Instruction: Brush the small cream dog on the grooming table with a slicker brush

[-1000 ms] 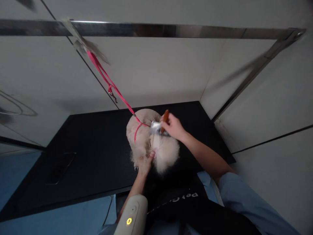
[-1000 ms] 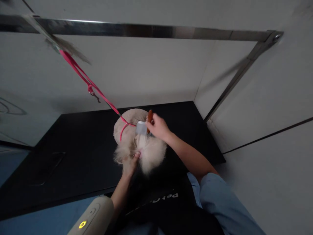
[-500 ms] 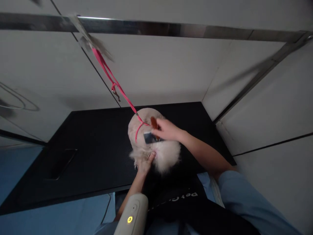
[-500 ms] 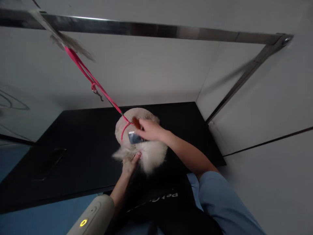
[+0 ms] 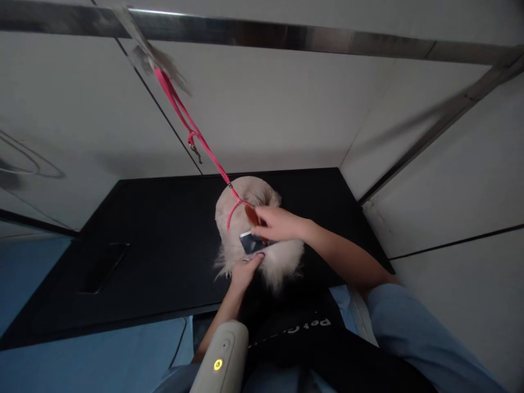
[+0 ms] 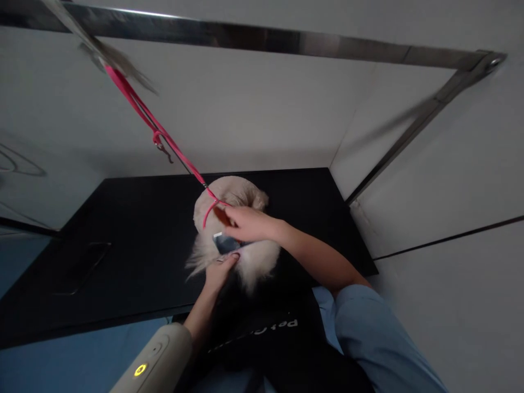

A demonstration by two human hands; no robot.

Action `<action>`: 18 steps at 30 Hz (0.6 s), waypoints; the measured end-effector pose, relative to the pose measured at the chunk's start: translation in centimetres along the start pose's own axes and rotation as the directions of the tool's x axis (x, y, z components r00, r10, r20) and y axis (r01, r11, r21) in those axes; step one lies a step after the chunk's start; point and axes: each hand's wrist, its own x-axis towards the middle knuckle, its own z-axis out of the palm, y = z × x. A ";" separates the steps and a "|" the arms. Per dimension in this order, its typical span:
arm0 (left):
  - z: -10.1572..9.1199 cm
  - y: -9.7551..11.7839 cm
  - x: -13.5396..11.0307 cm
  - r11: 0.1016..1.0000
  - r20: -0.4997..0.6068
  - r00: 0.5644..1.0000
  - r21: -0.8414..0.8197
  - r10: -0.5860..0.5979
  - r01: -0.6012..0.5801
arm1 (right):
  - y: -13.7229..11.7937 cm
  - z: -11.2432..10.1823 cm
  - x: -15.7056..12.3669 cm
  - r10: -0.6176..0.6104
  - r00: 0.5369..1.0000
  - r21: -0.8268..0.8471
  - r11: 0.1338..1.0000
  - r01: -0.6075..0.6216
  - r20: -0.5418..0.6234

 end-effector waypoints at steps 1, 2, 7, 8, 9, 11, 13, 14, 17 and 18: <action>0.1 0.4 0.0 0.998 -0.015 0.999 -0.047 0.052 -0.053 | 0.0 0.0 0.0 0.026 0.997 -0.009 1.000 -0.026 -0.070; 0.3 0.8 0.0 0.990 -0.031 0.995 -0.100 0.091 -0.094 | 0.0 0.1 0.1 0.043 0.988 -0.010 0.999 -0.045 -0.149; 1.1 2.1 -0.2 0.971 -0.026 0.988 -0.181 0.152 -0.154 | 0.0 0.2 0.3 -0.040 0.998 0.001 0.999 0.040 0.039; 1.2 2.1 -0.2 0.969 -0.043 0.986 -0.185 0.161 -0.166 | 0.0 0.2 0.3 -0.012 1.000 0.011 1.000 0.012 -0.014; 1.3 2.1 -0.2 0.963 -0.068 0.983 -0.198 0.172 -0.183 | 0.1 0.2 0.3 0.027 0.991 0.035 0.999 -0.023 -0.133; 1.4 2.0 -0.1 0.954 -0.103 0.978 -0.221 0.182 -0.201 | 0.3 0.3 0.2 0.083 0.929 0.108 0.993 -0.048 -0.360; 1.5 1.9 0.0 0.963 -0.071 0.983 -0.198 0.171 -0.182 | 0.3 0.4 0.1 0.049 0.952 0.137 0.991 -0.008 -0.301; 1.5 1.8 0.1 0.968 -0.048 0.985 -0.181 0.167 -0.173 | 0.3 0.5 0.0 0.024 0.981 0.127 0.992 0.000 -0.192; 1.7 1.7 0.1 0.962 -0.047 0.980 -0.188 0.191 -0.197 | 0.6 0.3 0.3 0.069 0.989 0.093 0.994 -0.056 -0.132; 1.8 1.6 0.1 0.956 -0.061 0.977 -0.203 0.205 -0.213 | 0.7 0.0 0.5 0.106 0.958 0.103 0.991 -0.081 -0.266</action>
